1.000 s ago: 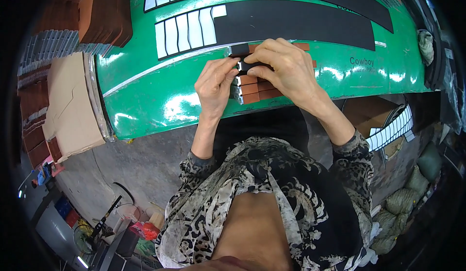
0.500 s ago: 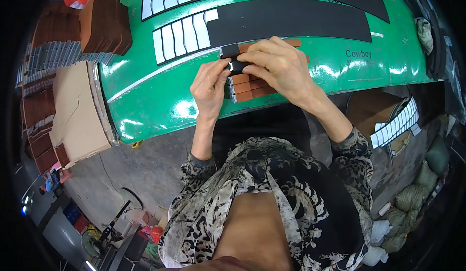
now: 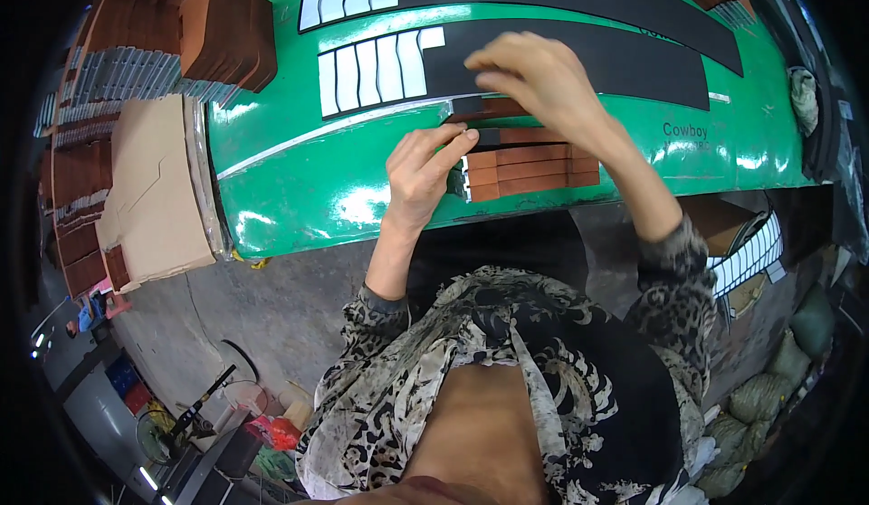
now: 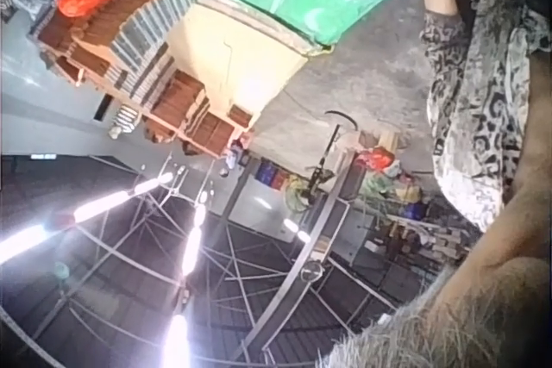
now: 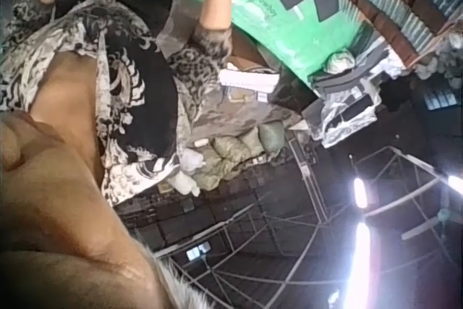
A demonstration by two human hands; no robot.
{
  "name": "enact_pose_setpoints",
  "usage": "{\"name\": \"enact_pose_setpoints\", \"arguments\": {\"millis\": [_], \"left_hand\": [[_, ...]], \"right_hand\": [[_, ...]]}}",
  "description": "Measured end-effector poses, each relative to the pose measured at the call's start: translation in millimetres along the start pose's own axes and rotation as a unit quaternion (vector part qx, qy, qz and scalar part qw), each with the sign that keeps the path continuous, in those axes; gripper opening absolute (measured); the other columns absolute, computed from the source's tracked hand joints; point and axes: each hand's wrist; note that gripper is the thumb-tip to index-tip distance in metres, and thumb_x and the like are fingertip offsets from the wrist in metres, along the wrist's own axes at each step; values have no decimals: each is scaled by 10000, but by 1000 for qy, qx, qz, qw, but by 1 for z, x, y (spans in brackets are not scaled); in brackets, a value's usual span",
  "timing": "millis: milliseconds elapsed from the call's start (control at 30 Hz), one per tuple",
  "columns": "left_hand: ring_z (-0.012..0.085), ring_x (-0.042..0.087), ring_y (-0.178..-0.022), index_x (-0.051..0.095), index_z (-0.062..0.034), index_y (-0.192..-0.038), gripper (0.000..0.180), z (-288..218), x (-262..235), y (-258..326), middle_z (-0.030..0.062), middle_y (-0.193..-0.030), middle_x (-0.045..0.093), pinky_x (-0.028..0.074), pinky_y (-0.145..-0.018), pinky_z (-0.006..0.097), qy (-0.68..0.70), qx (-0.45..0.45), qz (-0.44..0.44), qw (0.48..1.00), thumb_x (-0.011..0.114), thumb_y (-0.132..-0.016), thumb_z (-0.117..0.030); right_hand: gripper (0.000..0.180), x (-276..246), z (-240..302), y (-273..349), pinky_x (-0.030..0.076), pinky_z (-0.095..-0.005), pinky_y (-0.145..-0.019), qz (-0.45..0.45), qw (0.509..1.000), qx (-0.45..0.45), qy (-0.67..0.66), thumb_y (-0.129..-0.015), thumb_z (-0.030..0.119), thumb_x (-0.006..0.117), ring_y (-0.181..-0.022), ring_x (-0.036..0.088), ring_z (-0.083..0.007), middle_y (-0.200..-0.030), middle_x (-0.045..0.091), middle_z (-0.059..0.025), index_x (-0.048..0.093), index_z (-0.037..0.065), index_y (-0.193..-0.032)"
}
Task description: Assembling small wooden furniture components by applying adhesive pads or strips and stacking them.
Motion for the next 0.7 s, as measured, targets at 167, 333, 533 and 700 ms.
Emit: {"name": "enact_pose_setpoints", "arguments": {"millis": [167, 333, 533, 700], "left_hand": [[215, 623, -737, 663, -92, -959, 310, -1, 4, 3, 70, -878, 651, 474, -606, 301, 16, -20, -8, 1000, 651, -661, -10], [217, 629, -759, 647, -77, -960, 307, 2, 5, 5, 69, -886, 653, 483, -630, 309, 45, -30, -18, 998, 656, -667, 15], [208, 615, -715, 622, -41, -907, 258, 1, 3, 5, 85, -884, 637, 492, -548, 281, 60, -64, -68, 994, 716, -679, 36], [194, 616, -698, 630, -28, -873, 186, -7, 3, 12, 91, -881, 636, 494, -559, 273, 54, -116, -37, 991, 702, -711, 29]], "right_hand": [[294, 51, -39, -55, 475, -370, -710, 79, 990, -55, 101, -755, 136, 681, -822, 587, -283, -942, 592, -91, 628, 38, -1027], [348, 61, -36, -63, 467, -406, -739, 133, 979, -19, 152, -699, 185, 732, -884, 579, -283, -974, 574, -74, 610, 68, -1003], [335, 62, -36, -65, 452, -417, -748, 120, 982, -16, 146, -688, 207, 746, -902, 553, -288, -966, 545, -63, 548, 87, -930], [398, 60, -55, -65, 436, -377, -645, 84, 993, 67, 56, -661, 355, 757, -735, 555, -258, -809, 551, -65, 523, 72, -817]]}}
Point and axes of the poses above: each hand's wrist, its own y-axis away from the middle knuckle, its own x-axis out of the palm, z = x × y
